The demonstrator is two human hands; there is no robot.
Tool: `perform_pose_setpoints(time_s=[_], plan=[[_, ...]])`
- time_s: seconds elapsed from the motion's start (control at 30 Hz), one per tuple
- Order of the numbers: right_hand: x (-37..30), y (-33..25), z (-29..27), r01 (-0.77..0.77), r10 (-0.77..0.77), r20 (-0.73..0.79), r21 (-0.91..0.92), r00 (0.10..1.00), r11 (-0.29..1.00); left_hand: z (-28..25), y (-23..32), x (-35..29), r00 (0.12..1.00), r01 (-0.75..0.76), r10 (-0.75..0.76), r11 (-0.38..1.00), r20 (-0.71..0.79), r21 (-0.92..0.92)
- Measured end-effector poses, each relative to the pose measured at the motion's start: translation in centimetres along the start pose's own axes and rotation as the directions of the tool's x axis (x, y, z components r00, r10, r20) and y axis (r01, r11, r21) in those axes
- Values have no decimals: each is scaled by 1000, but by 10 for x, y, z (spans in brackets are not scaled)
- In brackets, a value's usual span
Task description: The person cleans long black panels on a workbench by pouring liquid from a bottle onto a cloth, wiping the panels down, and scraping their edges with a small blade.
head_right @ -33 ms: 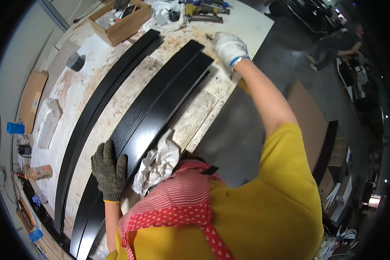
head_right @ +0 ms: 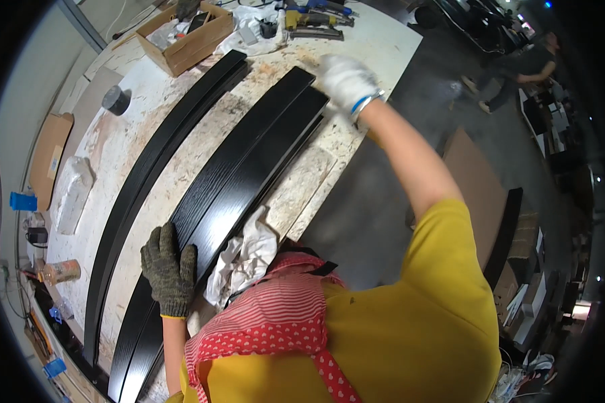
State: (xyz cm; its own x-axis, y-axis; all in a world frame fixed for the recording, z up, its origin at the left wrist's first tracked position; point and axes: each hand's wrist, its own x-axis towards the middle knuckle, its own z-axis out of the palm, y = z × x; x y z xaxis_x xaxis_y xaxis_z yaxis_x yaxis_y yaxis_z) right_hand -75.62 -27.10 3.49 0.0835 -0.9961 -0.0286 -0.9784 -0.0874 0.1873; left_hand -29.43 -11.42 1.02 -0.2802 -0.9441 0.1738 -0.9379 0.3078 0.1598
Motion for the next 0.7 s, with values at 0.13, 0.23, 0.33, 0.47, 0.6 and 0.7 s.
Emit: perform_pose_setpoints(time_s=[0.13,0.23,0.33,0.47,0.6,0.7], plan=[[-25,-122,-31,396,-374,-131,317,918,862,0,-5,-10,999,43,-43,999,21,7],[10,-39,20,-44,52,-106,82,993,996,1,-4,-8,1000,-20,20,1000,-14,0],[38,54,51,-137,136,-43,-19,990,990,3,-2,-3,999,27,-27,1000,23,-12],[-16,-70,-20,-54,71,-40,335,997,941,-1,-1,-10,999,38,-39,999,21,19],[6,28,10,-378,379,49,261,924,888,3,-3,-4,998,44,-43,998,43,-34],[2,-10,-4,-179,207,-35,368,978,912,3,-1,-7,997,64,-64,998,35,-4]])
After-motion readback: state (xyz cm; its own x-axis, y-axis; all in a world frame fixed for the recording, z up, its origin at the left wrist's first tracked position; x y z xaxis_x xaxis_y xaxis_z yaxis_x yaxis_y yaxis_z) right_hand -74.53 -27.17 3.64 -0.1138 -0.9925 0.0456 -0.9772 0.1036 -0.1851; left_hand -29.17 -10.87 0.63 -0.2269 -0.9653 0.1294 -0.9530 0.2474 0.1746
